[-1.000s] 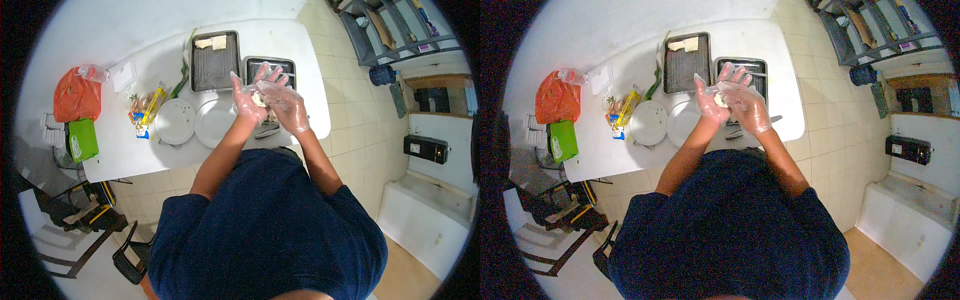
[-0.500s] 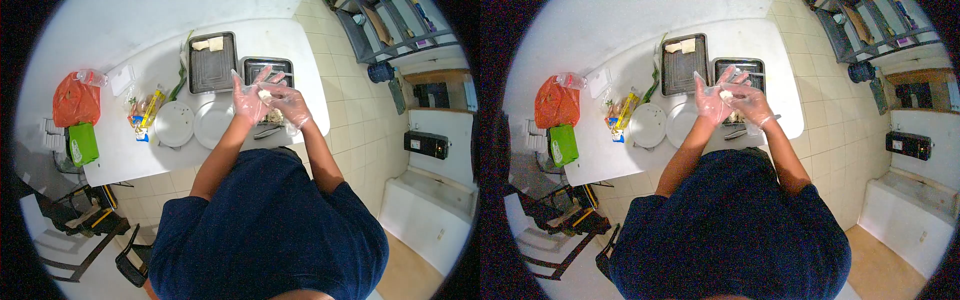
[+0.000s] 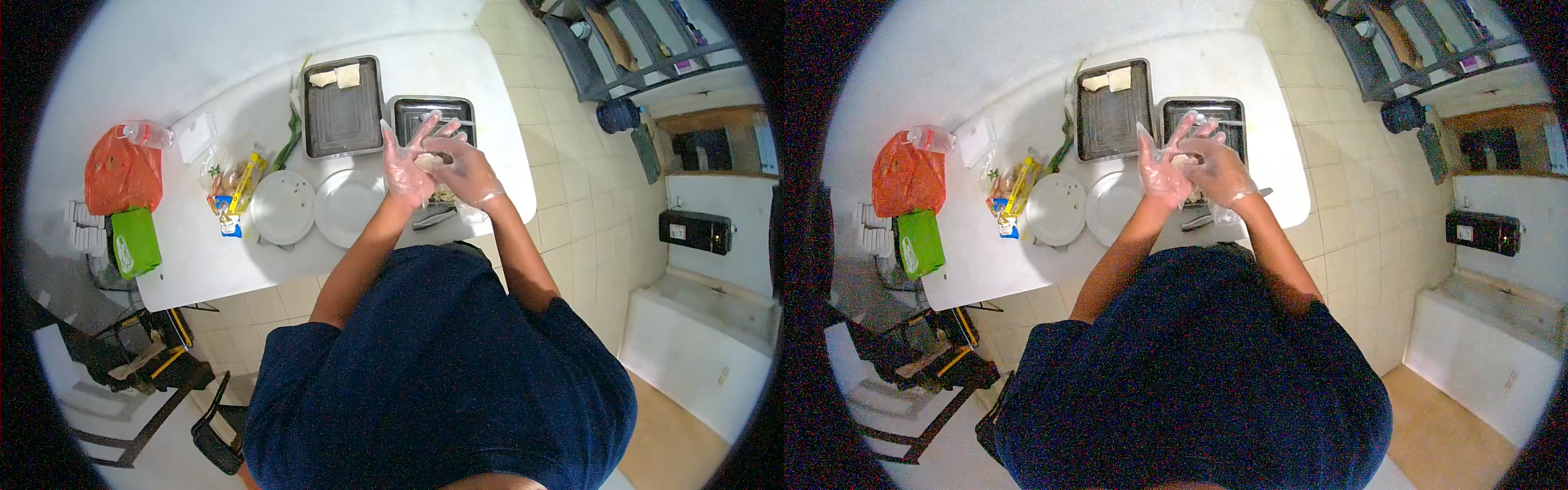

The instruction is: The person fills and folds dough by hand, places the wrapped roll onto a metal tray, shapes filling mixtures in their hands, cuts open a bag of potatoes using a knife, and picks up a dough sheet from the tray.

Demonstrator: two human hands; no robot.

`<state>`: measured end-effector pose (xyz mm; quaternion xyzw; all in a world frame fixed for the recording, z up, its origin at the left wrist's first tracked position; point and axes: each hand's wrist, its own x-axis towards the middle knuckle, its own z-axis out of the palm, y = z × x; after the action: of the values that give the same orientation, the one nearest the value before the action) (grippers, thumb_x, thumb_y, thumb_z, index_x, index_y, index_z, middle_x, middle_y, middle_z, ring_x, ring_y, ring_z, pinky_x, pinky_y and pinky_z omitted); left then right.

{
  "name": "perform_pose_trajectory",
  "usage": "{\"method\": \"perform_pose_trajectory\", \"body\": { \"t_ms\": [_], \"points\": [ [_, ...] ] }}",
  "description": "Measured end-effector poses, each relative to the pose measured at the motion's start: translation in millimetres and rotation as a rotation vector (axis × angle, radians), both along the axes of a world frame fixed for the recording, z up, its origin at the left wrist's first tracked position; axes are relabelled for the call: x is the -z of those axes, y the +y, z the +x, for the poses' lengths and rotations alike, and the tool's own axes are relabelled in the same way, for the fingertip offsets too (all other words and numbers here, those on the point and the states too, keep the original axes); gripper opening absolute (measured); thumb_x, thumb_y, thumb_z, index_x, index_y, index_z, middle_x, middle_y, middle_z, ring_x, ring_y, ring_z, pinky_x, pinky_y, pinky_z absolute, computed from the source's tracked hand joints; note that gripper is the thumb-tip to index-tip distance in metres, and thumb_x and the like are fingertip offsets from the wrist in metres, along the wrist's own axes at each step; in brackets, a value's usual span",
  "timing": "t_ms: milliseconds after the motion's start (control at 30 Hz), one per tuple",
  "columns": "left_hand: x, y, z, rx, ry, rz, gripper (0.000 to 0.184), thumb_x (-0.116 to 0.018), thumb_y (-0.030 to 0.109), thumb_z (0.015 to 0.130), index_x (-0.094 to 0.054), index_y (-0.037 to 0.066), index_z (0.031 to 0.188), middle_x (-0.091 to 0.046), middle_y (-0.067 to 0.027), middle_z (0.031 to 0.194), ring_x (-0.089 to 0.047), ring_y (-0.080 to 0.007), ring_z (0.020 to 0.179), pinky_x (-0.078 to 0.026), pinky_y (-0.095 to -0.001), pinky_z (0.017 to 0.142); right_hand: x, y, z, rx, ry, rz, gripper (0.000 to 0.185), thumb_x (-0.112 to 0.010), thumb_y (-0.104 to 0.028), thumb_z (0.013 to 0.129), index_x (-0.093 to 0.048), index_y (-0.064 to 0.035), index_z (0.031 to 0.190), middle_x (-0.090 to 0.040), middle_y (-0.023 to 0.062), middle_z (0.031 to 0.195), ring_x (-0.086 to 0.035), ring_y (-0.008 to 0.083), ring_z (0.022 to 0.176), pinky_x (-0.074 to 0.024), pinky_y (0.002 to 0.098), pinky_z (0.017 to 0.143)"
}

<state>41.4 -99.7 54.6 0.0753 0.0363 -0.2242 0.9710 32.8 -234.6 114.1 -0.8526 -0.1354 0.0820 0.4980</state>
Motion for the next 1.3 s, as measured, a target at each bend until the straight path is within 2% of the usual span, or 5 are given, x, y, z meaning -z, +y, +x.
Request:
{"method": "perform_pose_trajectory", "body": {
  "t_ms": [100, 300, 533, 633, 1300],
  "points": [
    [4.6, 3.5, 2.5, -0.04, 0.016, -0.039, 0.101, -0.037, 0.086, 0.084, -0.041, 0.01, 0.15, -0.041, -0.0235, 0.152, -0.039, -0.0425, 0.141, -0.029, -0.0581, 0.117, -11.8, 10.5, -4.7, 0.091, 0.003, -0.016, 0.032, -0.069, -0.008, 0.086, -0.068, -0.0004, 0.117, -0.071, 0.0187, 0.114, -0.07, 0.0308, 0.103, -0.0534, 0.038, 0.091],
    [8.9, 2.0, 6.7, -0.079, 0.06, -0.089, 0.091, -0.038, 0.08, 0.09, -0.042, 0.01, 0.149, -0.04, -0.0229, 0.153, -0.037, -0.0421, 0.142, -0.029, -0.0588, 0.117, 18.4, 21.9, -10.6, -0.029, -0.613, -0.216, 0.033, -0.068, 0.003, 0.08, -0.071, -0.0025, 0.113, -0.069, 0.0184, 0.118, -0.066, 0.0359, 0.108, -0.0522, 0.0405, 0.092],
    [12.4, 4.2, 8.6, -0.083, 0.086, -0.175, 0.084, -0.036, 0.073, 0.094, -0.039, 0.009, 0.15, -0.039, -0.0218, 0.154, -0.034, -0.0422, 0.144, -0.028, -0.0587, 0.118, -16.3, 26.5, -9.3, -0.021, -0.595, -0.084, 0.028, -0.067, 0.0, 0.083, -0.072, -0.003, 0.11, -0.073, 0.0143, 0.11, -0.068, 0.0327, 0.101, -0.0523, 0.0398, 0.087],
    [13.6, 2.5, 9.1, -0.081, 0.111, -0.204, 0.081, -0.035, 0.07, 0.096, -0.04, 0.008, 0.15, -0.04, -0.0219, 0.154, -0.035, -0.0425, 0.144, -0.027, -0.058, 0.118, 15.2, 21.1, -2.0, -0.125, -0.437, -0.196, 0.028, -0.066, 0.0, 0.084, -0.072, -0.0042, 0.111, -0.073, 0.0139, 0.111, -0.069, 0.0322, 0.099, -0.0523, 0.0391, 0.085],
    [32.0, 0.2, 14.8, -0.207, 0.317, -0.177, 0.064, -0.031, 0.057, 0.103, -0.052, 0.005, 0.134, -0.053, -0.0227, 0.142, -0.049, -0.0427, 0.132, -0.036, -0.0567, 0.114, 47.9, 19.6, 5.5, -0.173, -0.585, -0.207, 0.028, -0.066, 0.001, 0.081, -0.072, -0.0032, 0.108, -0.072, 0.0141, 0.112, -0.068, 0.0315, 0.104, -0.052, 0.0401, 0.09]
  ]
}}
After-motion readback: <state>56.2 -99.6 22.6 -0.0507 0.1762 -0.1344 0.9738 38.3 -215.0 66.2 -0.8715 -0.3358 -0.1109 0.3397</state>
